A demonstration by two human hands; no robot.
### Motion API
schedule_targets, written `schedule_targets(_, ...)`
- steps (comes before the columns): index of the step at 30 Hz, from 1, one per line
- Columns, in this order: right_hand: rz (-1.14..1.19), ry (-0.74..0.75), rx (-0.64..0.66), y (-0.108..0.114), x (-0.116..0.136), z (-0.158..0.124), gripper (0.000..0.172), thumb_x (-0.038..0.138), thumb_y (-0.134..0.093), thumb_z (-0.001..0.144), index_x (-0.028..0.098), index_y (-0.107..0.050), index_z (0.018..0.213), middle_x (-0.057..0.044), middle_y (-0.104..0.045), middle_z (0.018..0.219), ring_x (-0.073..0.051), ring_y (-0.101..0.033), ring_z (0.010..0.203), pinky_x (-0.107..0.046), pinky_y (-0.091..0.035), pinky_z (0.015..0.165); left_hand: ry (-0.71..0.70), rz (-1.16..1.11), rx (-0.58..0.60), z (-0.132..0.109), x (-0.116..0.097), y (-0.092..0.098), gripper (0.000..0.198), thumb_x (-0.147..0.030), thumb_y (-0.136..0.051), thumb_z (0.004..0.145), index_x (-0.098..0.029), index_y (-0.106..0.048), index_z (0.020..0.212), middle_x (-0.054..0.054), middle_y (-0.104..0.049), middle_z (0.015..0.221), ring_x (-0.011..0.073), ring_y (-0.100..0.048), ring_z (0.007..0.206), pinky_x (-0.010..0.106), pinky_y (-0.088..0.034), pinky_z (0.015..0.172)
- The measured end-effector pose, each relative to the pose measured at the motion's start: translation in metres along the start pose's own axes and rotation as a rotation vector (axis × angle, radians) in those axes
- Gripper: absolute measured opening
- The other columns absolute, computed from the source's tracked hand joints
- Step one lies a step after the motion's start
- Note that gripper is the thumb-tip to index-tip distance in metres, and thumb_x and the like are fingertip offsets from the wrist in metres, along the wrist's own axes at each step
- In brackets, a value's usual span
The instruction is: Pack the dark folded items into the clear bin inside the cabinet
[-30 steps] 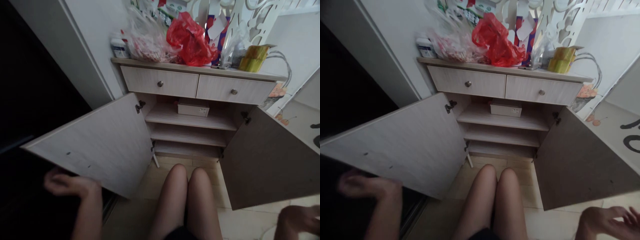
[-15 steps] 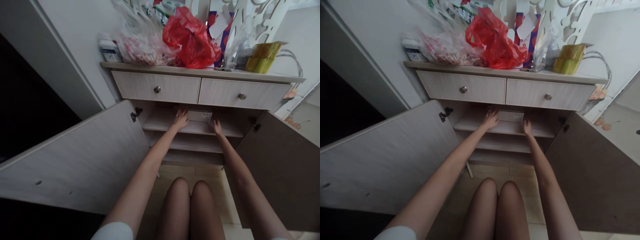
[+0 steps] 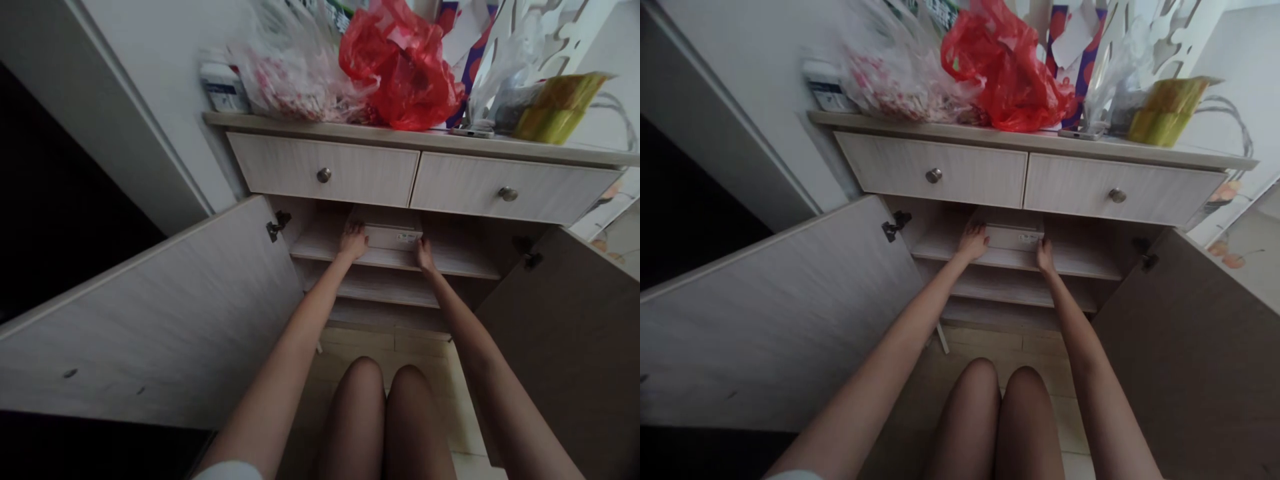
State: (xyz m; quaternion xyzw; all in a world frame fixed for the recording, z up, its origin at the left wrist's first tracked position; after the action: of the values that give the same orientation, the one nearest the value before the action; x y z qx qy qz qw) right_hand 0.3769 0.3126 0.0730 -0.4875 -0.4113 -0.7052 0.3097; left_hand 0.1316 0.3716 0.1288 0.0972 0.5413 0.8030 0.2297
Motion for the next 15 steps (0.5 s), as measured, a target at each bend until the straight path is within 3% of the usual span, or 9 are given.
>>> schedule_targets(7, 0.027, 0.058, 0.109, -0.07, 0.026, -0.046, 0.067, 0.057, -0.03, 0.099, 0.01, -0.041, 0.145, -0.02, -0.043, 0.152, -0.025, -0.035, 0.145, -0.039, -0.023, 0.12, 0.103, 0.121, -0.068, -0.049, 0.062, 0.048, 0.045, -0.025, -0.033, 0.098, -0.006, -0.059, 0.13, 0.023, -0.066, 0.126, 0.0315, -0.059, 0.124, 0.055, -0.018, 0.12)
schedule_targets(11, 0.056, 0.075, 0.195, -0.111, 0.043, -0.06, 0.07, 0.063, -0.026, 0.098, 0.013, -0.04, 0.146, -0.018, -0.042, 0.153, -0.025, -0.034, 0.145, -0.041, -0.022, 0.12, 0.109, 0.235, -0.076, -0.061, 0.091, 0.068, 0.043, -0.028, -0.035, 0.097, -0.009, -0.069, 0.115, 0.021, -0.072, 0.111, 0.0312, -0.065, 0.112, 0.054, -0.026, 0.116)
schedule_targets(15, 0.074, 0.112, 0.224, -0.138, 0.05, -0.069, 0.074, 0.064, -0.028, 0.097, 0.009, -0.042, 0.143, -0.021, -0.043, 0.151, -0.028, -0.034, 0.145, -0.041, -0.023, 0.12, 0.152, 0.294, -0.025, -0.066, 0.112, 0.077, 0.046, -0.031, -0.034, 0.098, -0.007, -0.072, 0.106, 0.023, -0.073, 0.102, 0.0332, -0.066, 0.109, 0.054, -0.033, 0.11)
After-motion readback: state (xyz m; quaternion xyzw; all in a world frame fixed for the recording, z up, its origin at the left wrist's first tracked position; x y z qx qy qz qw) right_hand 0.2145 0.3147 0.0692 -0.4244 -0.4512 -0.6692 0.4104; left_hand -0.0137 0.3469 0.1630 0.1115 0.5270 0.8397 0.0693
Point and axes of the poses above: each hand's wrist, its own z-axis towards the middle knuckle, its own y-axis out of the back of the hand, x = y × z, the point moved 6 cm from there along z, towards the middle knuckle
